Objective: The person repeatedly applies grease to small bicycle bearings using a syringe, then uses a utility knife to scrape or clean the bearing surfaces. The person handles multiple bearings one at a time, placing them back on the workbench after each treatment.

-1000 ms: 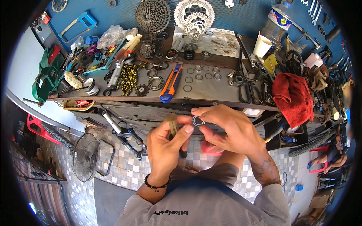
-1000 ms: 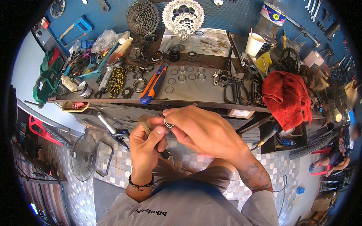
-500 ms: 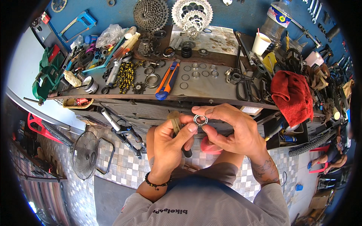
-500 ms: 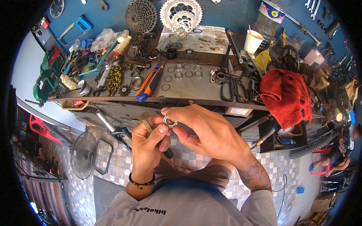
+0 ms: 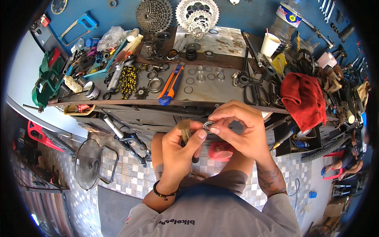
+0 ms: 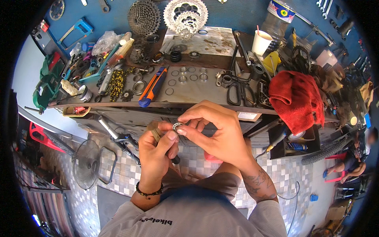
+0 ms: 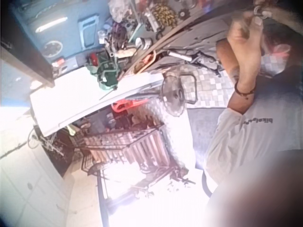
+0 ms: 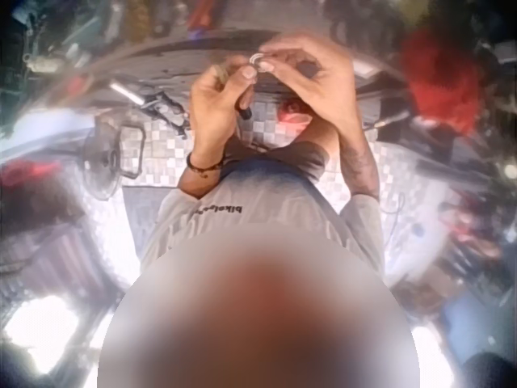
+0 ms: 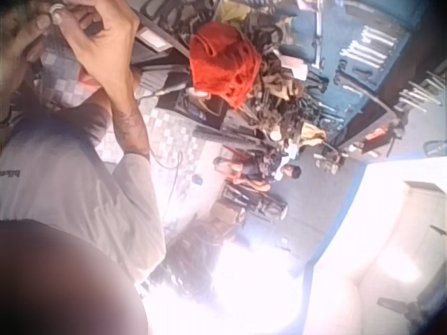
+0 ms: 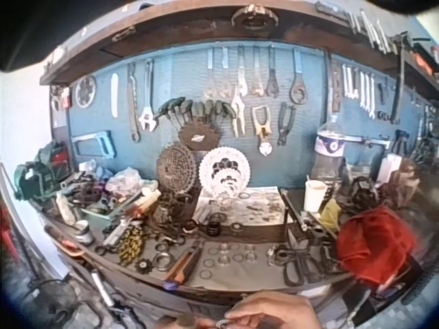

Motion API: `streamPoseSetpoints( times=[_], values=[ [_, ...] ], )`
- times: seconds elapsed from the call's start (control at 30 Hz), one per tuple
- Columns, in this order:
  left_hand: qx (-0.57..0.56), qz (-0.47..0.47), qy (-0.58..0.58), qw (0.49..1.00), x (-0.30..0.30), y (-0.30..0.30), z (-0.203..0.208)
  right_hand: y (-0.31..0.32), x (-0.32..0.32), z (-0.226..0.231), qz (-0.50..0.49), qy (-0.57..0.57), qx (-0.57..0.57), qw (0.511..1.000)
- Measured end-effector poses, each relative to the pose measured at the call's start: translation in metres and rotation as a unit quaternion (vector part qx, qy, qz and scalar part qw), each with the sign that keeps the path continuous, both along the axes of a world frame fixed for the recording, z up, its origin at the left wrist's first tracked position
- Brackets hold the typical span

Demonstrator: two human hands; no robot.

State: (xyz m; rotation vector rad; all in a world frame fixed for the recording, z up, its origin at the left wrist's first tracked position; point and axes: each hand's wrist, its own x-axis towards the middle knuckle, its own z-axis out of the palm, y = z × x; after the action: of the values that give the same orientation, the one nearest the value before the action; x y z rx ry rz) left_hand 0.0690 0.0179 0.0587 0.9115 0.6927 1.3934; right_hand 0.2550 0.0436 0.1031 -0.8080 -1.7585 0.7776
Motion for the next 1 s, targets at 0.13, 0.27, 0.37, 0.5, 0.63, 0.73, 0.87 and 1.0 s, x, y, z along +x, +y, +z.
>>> streamPoseSetpoints(
  times=[0.13, 0.27, 0.37, 0.5, 0.63, 0.73, 0.87, 1.0],
  values=[
    [0.055, 0.056, 0.102, 0.992, 0.003, 0.0, -0.005, 0.004, 0.003, 0.002, -0.008, -0.047, -0.029, 0.998],
    [0.007, 0.04, 0.09, 0.995, 0.0, -0.002, -0.007, 0.001, -0.003, 0.003, -0.056, 0.021, -0.149, 0.987],
    [-0.003, 0.032, 0.097, 0.995, -0.001, -0.001, -0.008, 0.001, -0.005, 0.006, -0.039, -0.048, -0.083, 0.995],
    [0.023, 0.04, 0.124, 0.991, 0.001, 0.002, -0.009, 0.004, -0.007, 0.003, -0.043, -0.072, -0.08, 0.993],
    [-0.001, 0.017, 0.097, 0.995, 0.001, 0.003, -0.007, 0.002, -0.004, -0.011, -0.085, 0.042, -0.148, 0.984],
    [-0.019, -0.005, 0.063, 0.998, -0.001, 0.003, -0.006, -0.005, -0.003, -0.027, -0.004, 0.139, -0.142, 0.98],
    [-0.043, -0.039, -0.014, 0.998, 0.001, 0.004, -0.008, -0.013, -0.009, -0.055, 0.095, 0.255, -0.11, 0.956],
    [-0.05, -0.065, -0.052, 0.995, 0.006, 0.004, -0.009, -0.008, -0.011, -0.075, 0.127, 0.289, -0.066, 0.947]
  ],
)
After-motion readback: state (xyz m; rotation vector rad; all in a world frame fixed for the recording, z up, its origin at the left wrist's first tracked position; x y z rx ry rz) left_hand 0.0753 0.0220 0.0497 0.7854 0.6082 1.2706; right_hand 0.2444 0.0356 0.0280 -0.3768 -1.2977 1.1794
